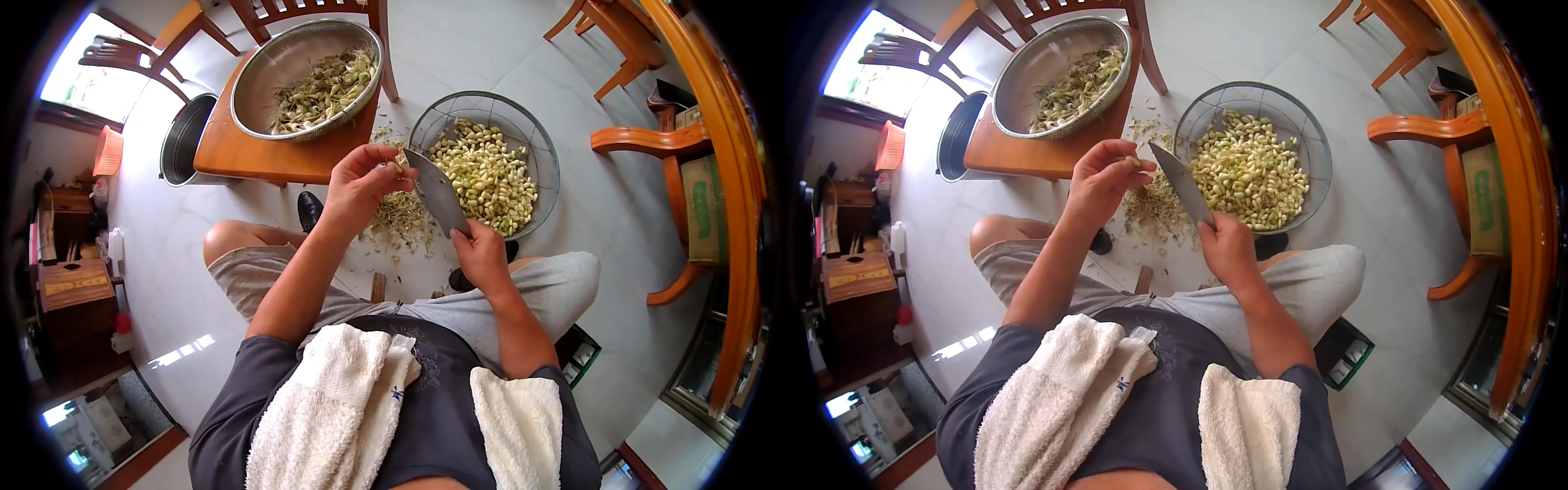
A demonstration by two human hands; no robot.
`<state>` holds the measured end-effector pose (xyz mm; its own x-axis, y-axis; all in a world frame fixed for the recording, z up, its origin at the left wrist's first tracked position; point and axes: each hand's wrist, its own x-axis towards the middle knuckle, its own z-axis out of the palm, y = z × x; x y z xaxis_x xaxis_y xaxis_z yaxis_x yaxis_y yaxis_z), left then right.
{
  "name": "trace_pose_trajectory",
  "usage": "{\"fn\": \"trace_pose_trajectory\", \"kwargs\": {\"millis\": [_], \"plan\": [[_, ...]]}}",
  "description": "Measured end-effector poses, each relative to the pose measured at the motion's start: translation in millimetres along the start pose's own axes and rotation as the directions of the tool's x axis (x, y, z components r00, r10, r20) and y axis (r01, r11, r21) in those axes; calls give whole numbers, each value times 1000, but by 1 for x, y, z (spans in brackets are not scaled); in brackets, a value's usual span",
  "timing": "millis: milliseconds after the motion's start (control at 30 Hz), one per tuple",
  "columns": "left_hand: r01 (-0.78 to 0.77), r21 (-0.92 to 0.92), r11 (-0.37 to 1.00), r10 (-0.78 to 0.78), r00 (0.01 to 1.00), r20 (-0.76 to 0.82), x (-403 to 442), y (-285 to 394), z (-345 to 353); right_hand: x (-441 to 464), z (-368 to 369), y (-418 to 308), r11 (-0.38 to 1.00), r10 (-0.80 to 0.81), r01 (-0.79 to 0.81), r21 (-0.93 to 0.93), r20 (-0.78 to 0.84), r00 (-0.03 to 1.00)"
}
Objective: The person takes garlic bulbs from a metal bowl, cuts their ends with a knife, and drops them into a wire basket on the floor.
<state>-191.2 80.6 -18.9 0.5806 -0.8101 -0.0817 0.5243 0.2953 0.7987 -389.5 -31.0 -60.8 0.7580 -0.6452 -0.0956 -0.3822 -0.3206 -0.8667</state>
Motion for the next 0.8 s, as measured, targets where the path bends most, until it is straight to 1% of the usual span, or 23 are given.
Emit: {"fn": "trace_pose_trajectory", "kwargs": {"millis": [100, 200, 300, 400, 500, 600, 800], "plan": [[-8, -19, 1000, 8, 1000, -22, 2, -2, -6, -1, -1, -3, 998, -39, 40, 41, -33, 999], [10, -57, 998, -9, 1000, 12, 5, -11, -21, -2, -5, -10, 991, -126, 128, 23, -85, 988], [68, -70, 995, -67, 998, 19, 2, -13, -22, -4, -7, -18, 970, -242, 242, -21, -164, 956], [76, -81, 994, -73, 997, 31, 1, -18, -21, -3, -7, -17, 936, -352, 347, -61, -188, 917], [73, -71, 995, -69, 995, 67, -1, -25, -24, -4, -6, -17, 925, -379, 371, -78, -190, 906], [103, -44, 994, -100, 993, 68, -3, -27, -25, -4, -6, -18, 926, -375, 363, -102, -163, 912], [150, -29, 988, -149, 989, 10, -7, -29, -24, -4, -6, -16, 909, -405, 385, -159, -128, 905]]}}
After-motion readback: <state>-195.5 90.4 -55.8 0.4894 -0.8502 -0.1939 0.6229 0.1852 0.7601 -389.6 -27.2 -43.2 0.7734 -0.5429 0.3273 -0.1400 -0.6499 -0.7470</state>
